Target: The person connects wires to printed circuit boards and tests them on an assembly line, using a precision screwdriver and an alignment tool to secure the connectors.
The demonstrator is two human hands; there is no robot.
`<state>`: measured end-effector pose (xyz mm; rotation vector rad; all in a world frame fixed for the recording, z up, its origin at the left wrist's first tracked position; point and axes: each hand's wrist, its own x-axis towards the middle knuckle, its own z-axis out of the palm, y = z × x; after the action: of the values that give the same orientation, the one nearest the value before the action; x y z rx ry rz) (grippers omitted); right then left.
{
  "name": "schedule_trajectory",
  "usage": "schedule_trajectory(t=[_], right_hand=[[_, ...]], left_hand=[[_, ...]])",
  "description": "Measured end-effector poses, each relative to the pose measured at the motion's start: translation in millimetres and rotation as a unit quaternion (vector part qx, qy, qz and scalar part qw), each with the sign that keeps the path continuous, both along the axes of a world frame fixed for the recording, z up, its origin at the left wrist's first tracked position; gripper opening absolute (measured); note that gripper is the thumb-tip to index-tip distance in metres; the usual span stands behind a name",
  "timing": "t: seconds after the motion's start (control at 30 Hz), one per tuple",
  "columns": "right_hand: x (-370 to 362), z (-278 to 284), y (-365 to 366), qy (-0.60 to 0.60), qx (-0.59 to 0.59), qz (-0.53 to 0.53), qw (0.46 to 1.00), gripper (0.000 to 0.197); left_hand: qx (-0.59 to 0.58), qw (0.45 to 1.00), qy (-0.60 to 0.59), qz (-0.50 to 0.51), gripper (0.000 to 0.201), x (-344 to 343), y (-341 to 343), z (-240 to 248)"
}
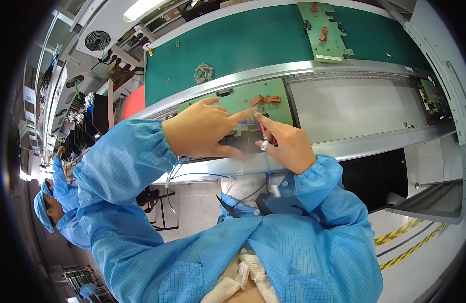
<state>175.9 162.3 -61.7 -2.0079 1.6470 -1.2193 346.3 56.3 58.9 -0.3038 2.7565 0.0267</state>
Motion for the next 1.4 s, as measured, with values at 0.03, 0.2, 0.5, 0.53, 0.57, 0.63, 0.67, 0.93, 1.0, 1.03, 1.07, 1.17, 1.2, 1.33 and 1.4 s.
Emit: schedule_trajectory(t=[0.03, 0.2, 0.5, 0.53, 0.57, 0.63, 0.67, 0.93, 1.0, 1.03, 1.07, 1.17, 1.2, 1.33, 1.4], right_hand=[[-1, -1, 0, -0.021, -0.005, -0.004, 1.0, 0.055], [-17, 3, -5, -0.039, 0.02, -0.006, 0.999, 0.042], [-46, 18, -3, -0.043, -0.01, -0.04, 0.998, 0.015], [-50, 19, -4, -0.046, -0.009, -0.045, 0.998, 0.014], [-54, 20, -6, -0.045, -0.01, -0.044, 0.998, 0.014], [-60, 19, -6, -0.065, -0.028, -0.038, 0.997, 0.016], [-63, 17, -7, -0.062, -0.025, -0.037, 0.997, 0.016], [-16, -9, -36, -0.154, 0.01, -0.006, 0.988, 0.018], [-10, -6, -36, -0.186, 0.015, -0.019, 0.982, 0.017], [-7, -1, -36, -0.22, 0.016, -0.036, 0.975, 0.017], [-5, 2, -35, -0.219, 0.016, -0.037, 0.975, 0.017], [-9, -1, -39, -0.165, 0.025, -0.089, 0.982, 0.016], [-12, -12, -41, -0.127, 0.004, -0.114, 0.985, 0.017], [-4, 3, -45, -0.113, -0.064, -0.135, 0.982, 0.021], [-5, 5, -47, -0.11, -0.053, -0.139, 0.983, 0.023]], left_hand=[[0.001, 1.0, 0.002, 0.0, 0.09, -3, 1, -1], [-0.06, 0.998, -0.003, -0.029, 0.088, -10, 15, -5], [0.002, 0.995, 0.083, 0.058, 0.068, -55, 33, 14], [0.001, 0.995, 0.084, 0.06, 0.068, -60, 33, 15], [0.006, 0.993, 0.1, 0.064, 0.056, -65, 33, 17], [0.014, 0.991, 0.118, 0.069, 0.047, -75, 31, 18], [0.025, 0.99, 0.124, 0.068, 0.038, -79, 29, 17], [0.126, 0.98, 0.143, 0.059, 0.021, -57, -34, 1], [0.159, 0.973, 0.159, 0.045, 0.023, -60, -41, -1], [0.147, 0.979, 0.137, 0.04, 0.024, -63, -42, 2], [0.135, 0.983, 0.116, 0.036, 0.025, -66, -43, 4], [0.135, 0.982, 0.135, -0.011, 0.032, -76, -50, 3], [0.136, 0.981, 0.137, -0.013, 0.032, -80, -52, 2], [0.144, 0.982, 0.086, 0.086, 0.035, -90, -45, 16], [0.179, 0.975, 0.073, 0.109, 0.035, -97, -55, 14]])
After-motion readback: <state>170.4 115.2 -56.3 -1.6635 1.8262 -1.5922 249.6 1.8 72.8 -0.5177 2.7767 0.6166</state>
